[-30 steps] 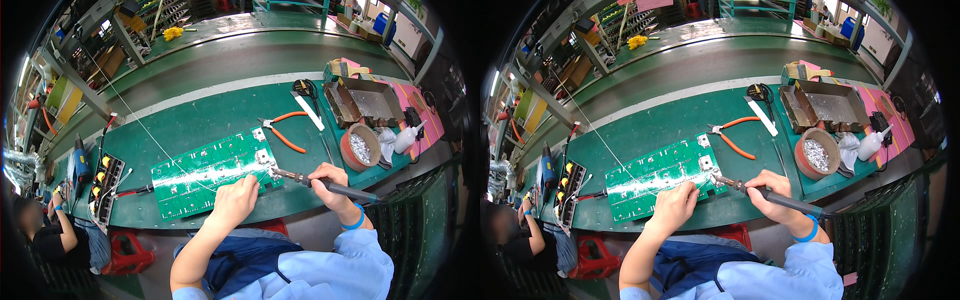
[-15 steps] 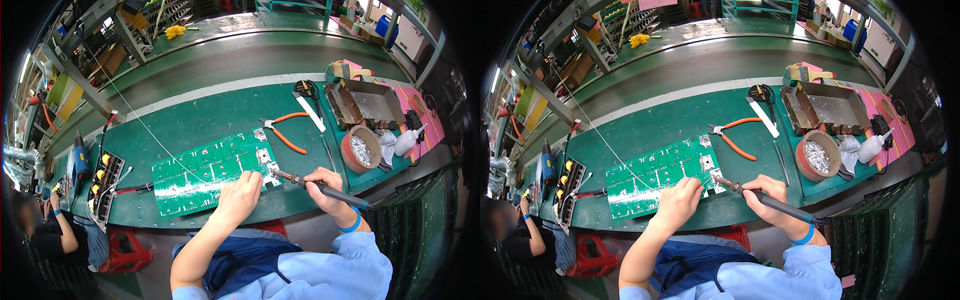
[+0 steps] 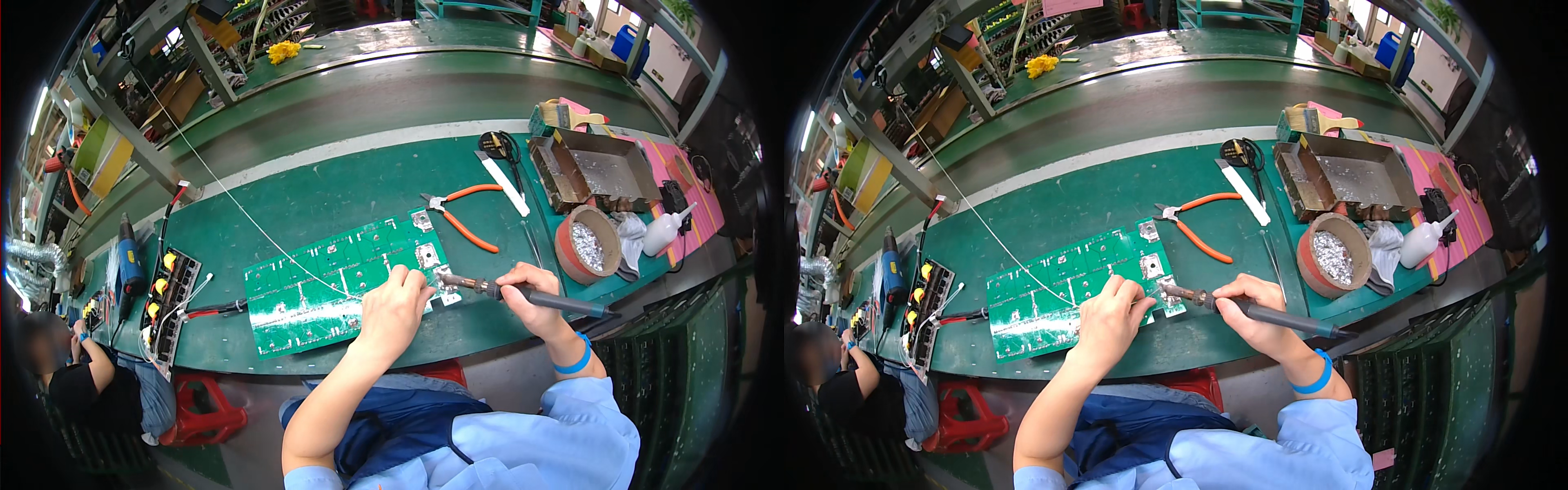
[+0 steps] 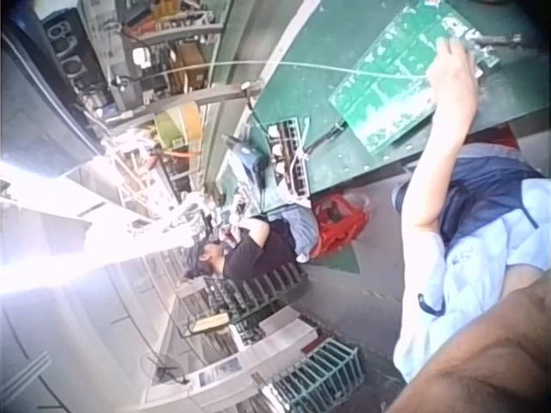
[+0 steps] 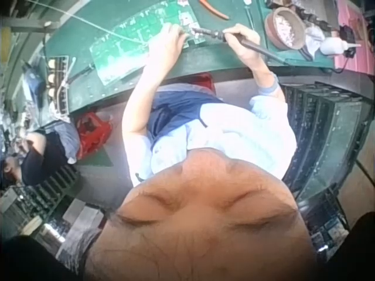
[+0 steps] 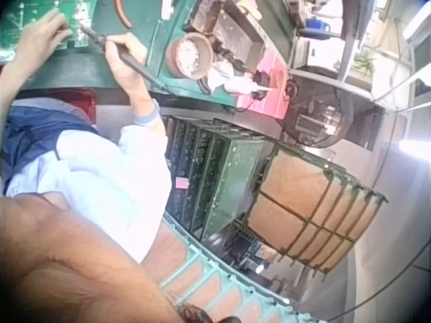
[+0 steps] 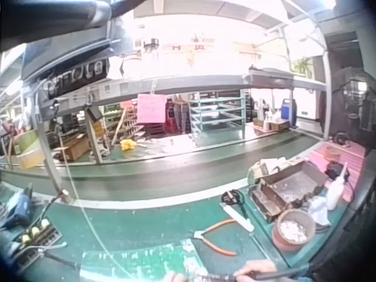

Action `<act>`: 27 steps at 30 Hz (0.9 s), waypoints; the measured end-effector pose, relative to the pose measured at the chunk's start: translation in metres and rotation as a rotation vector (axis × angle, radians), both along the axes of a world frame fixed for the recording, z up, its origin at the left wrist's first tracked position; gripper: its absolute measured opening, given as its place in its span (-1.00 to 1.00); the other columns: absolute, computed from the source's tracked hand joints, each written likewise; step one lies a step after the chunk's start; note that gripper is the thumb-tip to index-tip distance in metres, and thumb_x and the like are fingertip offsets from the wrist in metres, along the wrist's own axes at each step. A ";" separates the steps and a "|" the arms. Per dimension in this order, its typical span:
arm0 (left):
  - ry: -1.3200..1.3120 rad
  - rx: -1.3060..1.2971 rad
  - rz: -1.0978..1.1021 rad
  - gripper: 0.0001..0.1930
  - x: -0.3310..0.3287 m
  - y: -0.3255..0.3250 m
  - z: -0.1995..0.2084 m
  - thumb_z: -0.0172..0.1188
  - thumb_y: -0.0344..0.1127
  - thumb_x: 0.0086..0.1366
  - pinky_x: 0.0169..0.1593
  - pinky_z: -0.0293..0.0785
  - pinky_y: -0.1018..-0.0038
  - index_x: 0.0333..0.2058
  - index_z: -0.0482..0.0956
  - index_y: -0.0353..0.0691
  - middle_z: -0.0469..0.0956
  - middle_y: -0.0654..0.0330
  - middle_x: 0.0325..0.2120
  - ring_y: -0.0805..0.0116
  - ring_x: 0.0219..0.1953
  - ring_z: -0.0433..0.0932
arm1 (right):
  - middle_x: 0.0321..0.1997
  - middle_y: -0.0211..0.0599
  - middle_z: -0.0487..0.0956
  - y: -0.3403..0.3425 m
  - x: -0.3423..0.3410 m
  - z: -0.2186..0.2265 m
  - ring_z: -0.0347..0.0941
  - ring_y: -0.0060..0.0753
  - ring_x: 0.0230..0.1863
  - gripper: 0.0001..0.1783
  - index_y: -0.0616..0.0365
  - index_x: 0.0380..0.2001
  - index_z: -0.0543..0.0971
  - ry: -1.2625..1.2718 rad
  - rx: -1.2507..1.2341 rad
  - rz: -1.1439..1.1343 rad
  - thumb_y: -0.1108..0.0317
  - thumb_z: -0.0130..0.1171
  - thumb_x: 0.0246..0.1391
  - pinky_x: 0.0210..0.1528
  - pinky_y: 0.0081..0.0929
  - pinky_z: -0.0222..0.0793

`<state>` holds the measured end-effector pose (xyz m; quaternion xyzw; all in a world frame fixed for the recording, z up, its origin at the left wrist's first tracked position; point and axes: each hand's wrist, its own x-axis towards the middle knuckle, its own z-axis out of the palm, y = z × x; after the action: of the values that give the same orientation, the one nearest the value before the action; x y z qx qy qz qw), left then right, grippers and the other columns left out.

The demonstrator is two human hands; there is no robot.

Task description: The person solders electronic components onto a green circuit board at a workstation. This is done using a soldering iron and pliers.

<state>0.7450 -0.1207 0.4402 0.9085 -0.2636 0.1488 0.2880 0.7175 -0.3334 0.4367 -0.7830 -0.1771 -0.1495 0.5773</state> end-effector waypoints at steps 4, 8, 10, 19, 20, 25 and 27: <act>-0.015 -0.029 0.010 -0.87 -0.001 0.002 0.001 0.19 -0.43 -0.07 -0.60 0.32 0.39 -0.54 0.39 -0.21 0.35 0.20 -0.59 0.24 -0.63 0.41 | -0.62 -0.28 0.46 -0.001 0.006 0.001 0.35 -0.54 -0.61 -0.92 0.28 -0.56 0.50 0.064 0.079 0.010 0.54 0.09 -0.24 -0.59 -0.65 0.20; -0.030 -0.086 -0.026 -0.90 -0.003 0.011 0.006 0.14 -0.45 -0.05 -0.57 0.33 0.39 -0.50 0.42 -0.22 0.35 0.17 -0.57 0.23 -0.61 0.42 | -0.61 -0.29 0.46 -0.004 0.010 0.004 0.35 -0.55 -0.61 -0.92 0.29 -0.56 0.50 0.077 0.070 0.015 0.53 0.08 -0.24 -0.59 -0.65 0.20; -0.027 -0.058 -0.027 -0.91 -0.005 0.012 0.009 0.11 -0.44 -0.02 -0.55 0.35 0.39 -0.48 0.42 -0.23 0.33 0.15 -0.58 0.21 -0.60 0.42 | -0.61 -0.29 0.46 -0.004 0.011 0.007 0.36 -0.55 -0.61 -0.92 0.28 -0.56 0.50 0.052 0.042 0.033 0.54 0.09 -0.25 -0.59 -0.65 0.21; -0.055 -0.024 -0.017 -0.91 -0.006 0.009 0.006 0.16 -0.47 -0.08 -0.60 0.30 0.44 -0.52 0.47 -0.18 0.36 0.22 -0.63 0.29 -0.64 0.41 | -0.67 -0.26 0.45 -0.002 0.005 0.010 0.36 -0.48 -0.66 -0.91 0.26 -0.56 0.49 -0.067 -0.076 0.022 0.55 0.10 -0.28 -0.63 -0.62 0.21; -0.056 -0.024 -0.024 -0.92 -0.006 0.009 0.005 0.16 -0.46 -0.07 -0.60 0.30 0.44 -0.52 0.47 -0.18 0.36 0.22 -0.63 0.29 -0.64 0.42 | -0.67 -0.26 0.45 -0.002 0.004 0.010 0.36 -0.48 -0.66 -0.91 0.26 -0.56 0.49 -0.066 -0.076 0.023 0.55 0.10 -0.28 -0.63 -0.62 0.21; -0.047 -0.025 -0.037 -0.92 -0.005 0.008 0.004 0.14 -0.46 -0.06 -0.59 0.31 0.43 -0.52 0.47 -0.17 0.36 0.21 -0.63 0.28 -0.63 0.42 | -0.67 -0.25 0.45 -0.004 0.003 0.008 0.36 -0.47 -0.66 -0.91 0.25 -0.56 0.49 -0.049 -0.063 0.031 0.55 0.10 -0.29 -0.63 -0.59 0.20; -0.035 -0.003 -0.038 -0.93 -0.006 0.008 0.004 0.14 -0.46 -0.06 -0.59 0.31 0.43 -0.52 0.47 -0.17 0.36 0.21 -0.63 0.28 -0.63 0.42 | -0.67 -0.26 0.45 -0.005 0.003 0.008 0.36 -0.47 -0.66 -0.91 0.26 -0.55 0.49 -0.056 -0.055 0.040 0.55 0.10 -0.28 -0.63 -0.60 0.20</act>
<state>0.7394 -0.1122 0.4444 0.9002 -0.2856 0.1596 0.2873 0.7206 -0.3384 0.4442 -0.7905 -0.2127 -0.1550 0.5530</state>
